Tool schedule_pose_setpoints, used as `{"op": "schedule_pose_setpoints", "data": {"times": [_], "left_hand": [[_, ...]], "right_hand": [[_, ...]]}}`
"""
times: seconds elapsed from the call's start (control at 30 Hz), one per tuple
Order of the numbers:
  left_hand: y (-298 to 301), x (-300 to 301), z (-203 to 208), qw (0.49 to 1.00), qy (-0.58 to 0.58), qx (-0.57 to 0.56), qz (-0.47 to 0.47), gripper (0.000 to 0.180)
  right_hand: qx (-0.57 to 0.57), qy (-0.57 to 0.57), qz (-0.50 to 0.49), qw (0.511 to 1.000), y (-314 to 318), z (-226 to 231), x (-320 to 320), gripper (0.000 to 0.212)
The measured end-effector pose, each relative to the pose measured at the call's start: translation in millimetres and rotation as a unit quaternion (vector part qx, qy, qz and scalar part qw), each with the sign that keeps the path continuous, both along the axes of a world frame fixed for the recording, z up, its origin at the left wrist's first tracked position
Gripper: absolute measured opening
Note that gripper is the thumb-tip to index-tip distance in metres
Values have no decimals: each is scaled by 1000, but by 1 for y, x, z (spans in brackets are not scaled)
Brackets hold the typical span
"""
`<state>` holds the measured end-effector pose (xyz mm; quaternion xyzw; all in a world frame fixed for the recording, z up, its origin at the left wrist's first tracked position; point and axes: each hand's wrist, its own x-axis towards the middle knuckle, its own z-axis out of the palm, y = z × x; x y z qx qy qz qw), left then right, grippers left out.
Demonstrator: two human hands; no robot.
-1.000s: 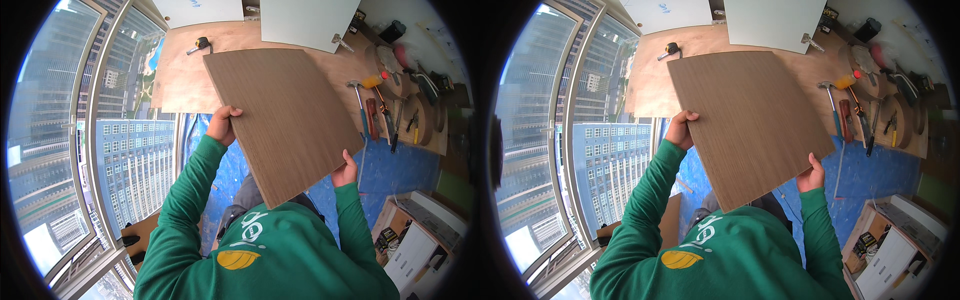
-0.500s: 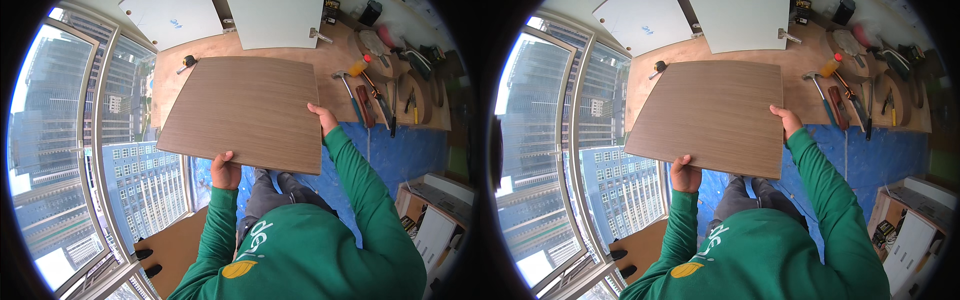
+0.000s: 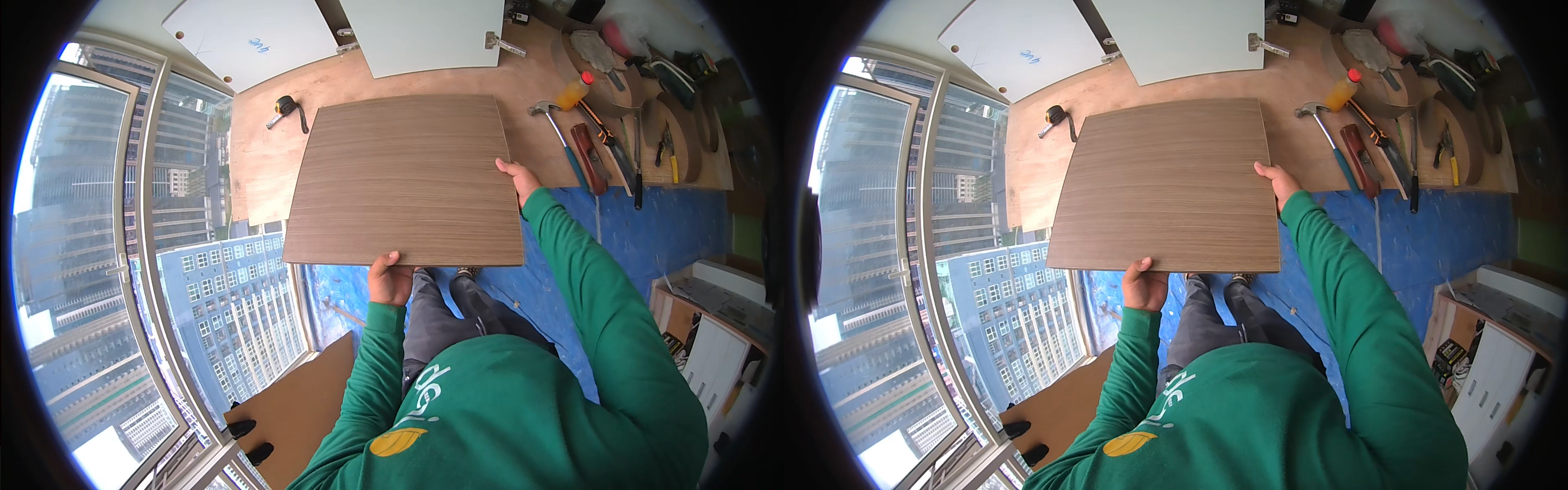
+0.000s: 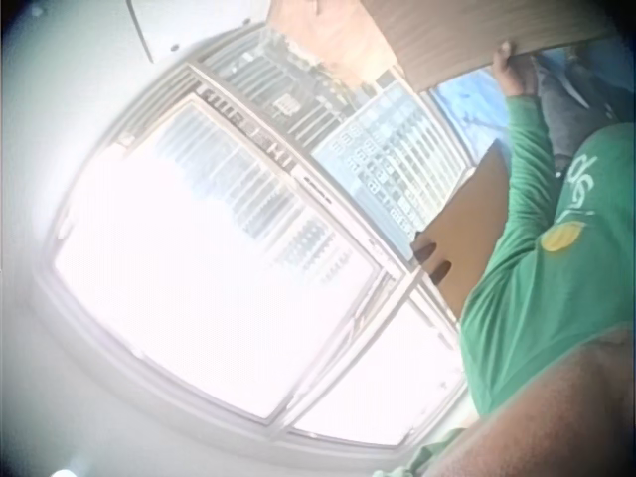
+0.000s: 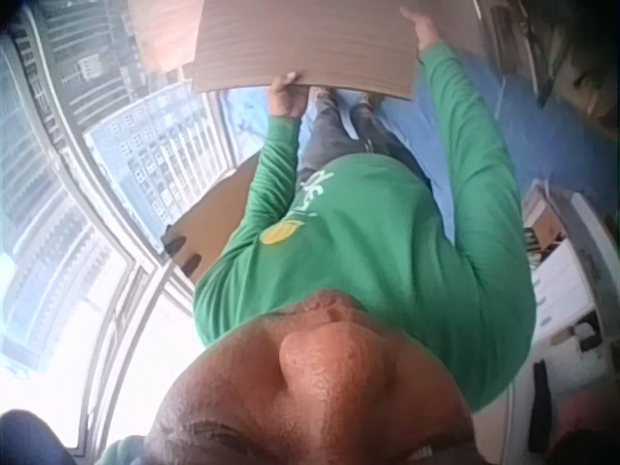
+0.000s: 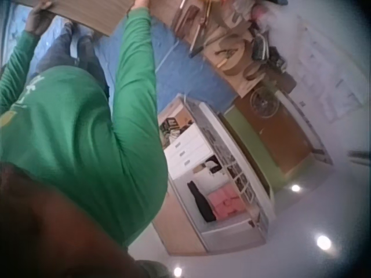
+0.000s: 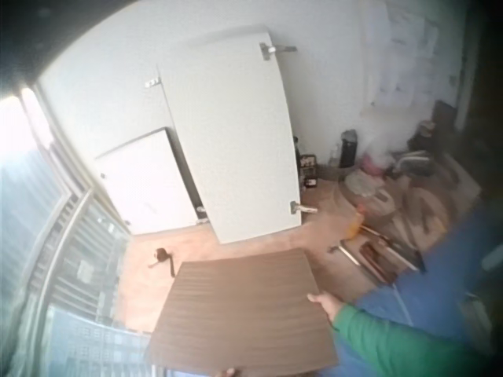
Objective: The person scores and snaps a wood-veneer panel, then uses a hammer to tap the edge and a hand plane to smooth it. They place the finished panel into a white cabinet frame.
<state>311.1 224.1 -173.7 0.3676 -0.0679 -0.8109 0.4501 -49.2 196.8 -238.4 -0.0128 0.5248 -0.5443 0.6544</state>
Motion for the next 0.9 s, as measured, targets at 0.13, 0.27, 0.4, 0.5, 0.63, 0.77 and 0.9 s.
{"op": "schedule_pose_setpoints", "data": {"times": [0.13,0.27,0.4,0.5,0.63,0.77,0.9], "left_hand": [[8,5,-27,999,7,26,18,57],[15,10,-65,995,14,89,53,56],[17,9,-98,987,15,143,75,55],[17,6,-108,985,-10,160,64,55],[20,8,-103,984,-56,152,-73,57],[18,3,-105,966,-104,142,-189,69],[13,2,-116,955,-84,165,-231,75]], "right_hand": [[31,-92,-36,995,45,-3,14,68],[112,-160,-26,980,116,-8,38,76],[142,-160,-65,975,135,-22,66,72],[132,-87,-102,982,131,-30,81,60],[117,-47,-88,988,131,-33,70,61],[133,-37,-89,986,123,-44,51,61],[145,-36,-118,982,120,-67,52,59]]}}
